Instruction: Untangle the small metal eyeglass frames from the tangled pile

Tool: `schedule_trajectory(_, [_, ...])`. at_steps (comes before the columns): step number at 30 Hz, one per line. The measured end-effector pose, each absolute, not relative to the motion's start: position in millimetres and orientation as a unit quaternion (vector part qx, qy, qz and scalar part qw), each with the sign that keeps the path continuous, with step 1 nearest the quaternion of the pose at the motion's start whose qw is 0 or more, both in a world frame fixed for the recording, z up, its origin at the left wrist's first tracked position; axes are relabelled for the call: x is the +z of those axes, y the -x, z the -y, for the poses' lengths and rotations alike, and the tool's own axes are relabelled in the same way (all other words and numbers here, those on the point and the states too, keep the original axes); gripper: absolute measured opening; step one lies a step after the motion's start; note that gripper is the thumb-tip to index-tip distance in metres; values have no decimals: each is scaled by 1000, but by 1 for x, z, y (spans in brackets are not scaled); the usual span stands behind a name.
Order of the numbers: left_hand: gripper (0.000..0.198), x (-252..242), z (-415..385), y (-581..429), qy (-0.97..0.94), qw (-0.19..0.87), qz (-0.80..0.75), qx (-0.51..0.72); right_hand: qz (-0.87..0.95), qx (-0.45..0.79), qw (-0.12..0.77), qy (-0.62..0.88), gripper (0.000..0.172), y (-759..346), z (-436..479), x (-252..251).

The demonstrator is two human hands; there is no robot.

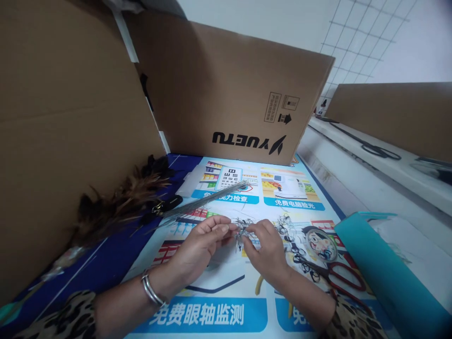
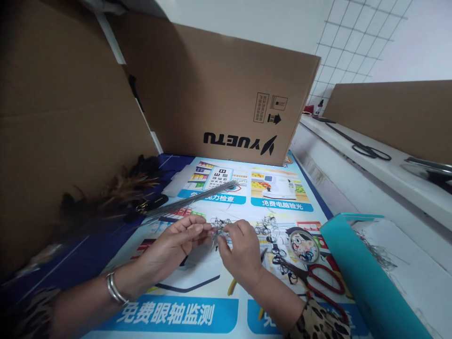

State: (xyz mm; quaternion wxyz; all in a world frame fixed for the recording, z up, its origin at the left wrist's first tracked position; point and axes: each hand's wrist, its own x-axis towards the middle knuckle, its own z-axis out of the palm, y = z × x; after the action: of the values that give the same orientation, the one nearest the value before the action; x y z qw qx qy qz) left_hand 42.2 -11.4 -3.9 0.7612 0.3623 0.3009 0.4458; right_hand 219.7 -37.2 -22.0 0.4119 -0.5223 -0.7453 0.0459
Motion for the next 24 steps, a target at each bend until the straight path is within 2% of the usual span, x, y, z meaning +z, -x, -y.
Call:
schedule_trajectory(6, [12, 0, 14, -42, -375, 760, -298, 439, 733, 84, 416, 532, 9, -222, 38, -25])
schedule_trajectory(15, [16, -8, 7, -38, -339, 762, -312, 454, 572, 324, 512, 552, 8, -228, 35, -17])
schedule_trajectory(18, [16, -9, 5, -38, -328, 766, -314, 456, 513, 399, 533, 542, 12, -231, 34, -21])
schedule_trajectory(24, [17, -11, 3, -37, -315, 766, -322, 458, 463, 442, 545, 541, 16, -233, 33, -21])
